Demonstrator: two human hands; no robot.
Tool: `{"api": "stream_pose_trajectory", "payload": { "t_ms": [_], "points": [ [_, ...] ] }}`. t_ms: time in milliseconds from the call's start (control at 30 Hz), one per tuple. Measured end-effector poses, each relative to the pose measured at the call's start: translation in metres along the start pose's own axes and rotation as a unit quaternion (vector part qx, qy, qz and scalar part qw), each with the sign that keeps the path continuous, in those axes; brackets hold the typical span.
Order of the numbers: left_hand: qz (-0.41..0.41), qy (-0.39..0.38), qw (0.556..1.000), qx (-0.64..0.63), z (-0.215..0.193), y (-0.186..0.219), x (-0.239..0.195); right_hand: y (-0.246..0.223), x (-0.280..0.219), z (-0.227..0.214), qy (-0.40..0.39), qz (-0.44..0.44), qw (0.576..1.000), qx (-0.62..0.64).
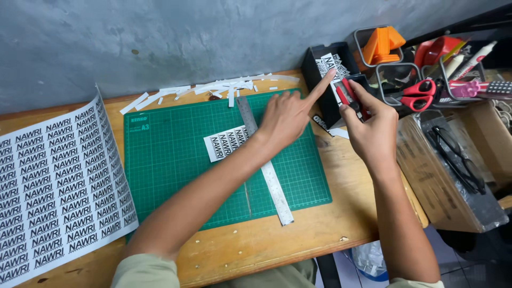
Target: The person uses a metal ruler and a red utility knife to cut a sheet of white stickers with black text on a green cutting mat. They repeatedly align the ruler, cut along its edge, and separate the cut sticker pieces.
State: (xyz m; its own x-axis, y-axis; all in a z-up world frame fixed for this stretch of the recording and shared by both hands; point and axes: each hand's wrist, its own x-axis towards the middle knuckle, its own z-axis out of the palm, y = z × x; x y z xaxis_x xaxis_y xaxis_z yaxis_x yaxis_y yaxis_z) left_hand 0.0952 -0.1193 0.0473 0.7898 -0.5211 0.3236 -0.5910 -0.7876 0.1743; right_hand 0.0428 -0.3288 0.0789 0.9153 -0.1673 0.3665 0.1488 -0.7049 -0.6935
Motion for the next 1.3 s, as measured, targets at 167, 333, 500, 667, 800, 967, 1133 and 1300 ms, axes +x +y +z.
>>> {"api": "stream_pose_trajectory", "payload": {
  "t_ms": [167, 333, 500, 667, 800, 967, 1133, 1300],
  "points": [
    [-0.008, -0.030, 1.000, -0.001, 0.045, -0.006, 0.035, 0.038, 0.031, 0.005, -0.008, 0.001, 1.000, -0.025],
    [-0.019, -0.052, 0.998, -0.025, 0.063, -0.017, 0.054, 0.046, 0.044, 0.005, -0.024, -0.001, 0.999, -0.034],
    [-0.041, -0.084, 0.994, -0.048, 0.039, -0.018, 0.051, 0.024, 0.034, -0.007, -0.035, 0.004, 0.998, -0.056],
    [-0.033, -0.080, 0.993, -0.077, -0.012, -0.009, 0.005, -0.012, 0.014, -0.016, -0.036, 0.030, 0.997, -0.069],
    [-0.011, -0.054, 0.998, -0.039, -0.048, -0.006, -0.046, -0.053, -0.003, -0.005, -0.104, 0.032, 0.994, -0.009],
    [0.003, -0.015, 1.000, 0.023, -0.030, -0.025, -0.117, -0.089, -0.024, 0.022, -0.180, 0.008, 0.981, 0.069],
    [-0.021, -0.020, 0.999, -0.014, -0.036, -0.043, -0.153, -0.087, -0.032, 0.052, -0.220, -0.039, 0.967, 0.119],
    [-0.048, 0.013, 0.997, -0.062, -0.021, -0.055, -0.173, -0.052, -0.046, 0.087, -0.239, -0.029, 0.968, 0.067]
  ]
}}
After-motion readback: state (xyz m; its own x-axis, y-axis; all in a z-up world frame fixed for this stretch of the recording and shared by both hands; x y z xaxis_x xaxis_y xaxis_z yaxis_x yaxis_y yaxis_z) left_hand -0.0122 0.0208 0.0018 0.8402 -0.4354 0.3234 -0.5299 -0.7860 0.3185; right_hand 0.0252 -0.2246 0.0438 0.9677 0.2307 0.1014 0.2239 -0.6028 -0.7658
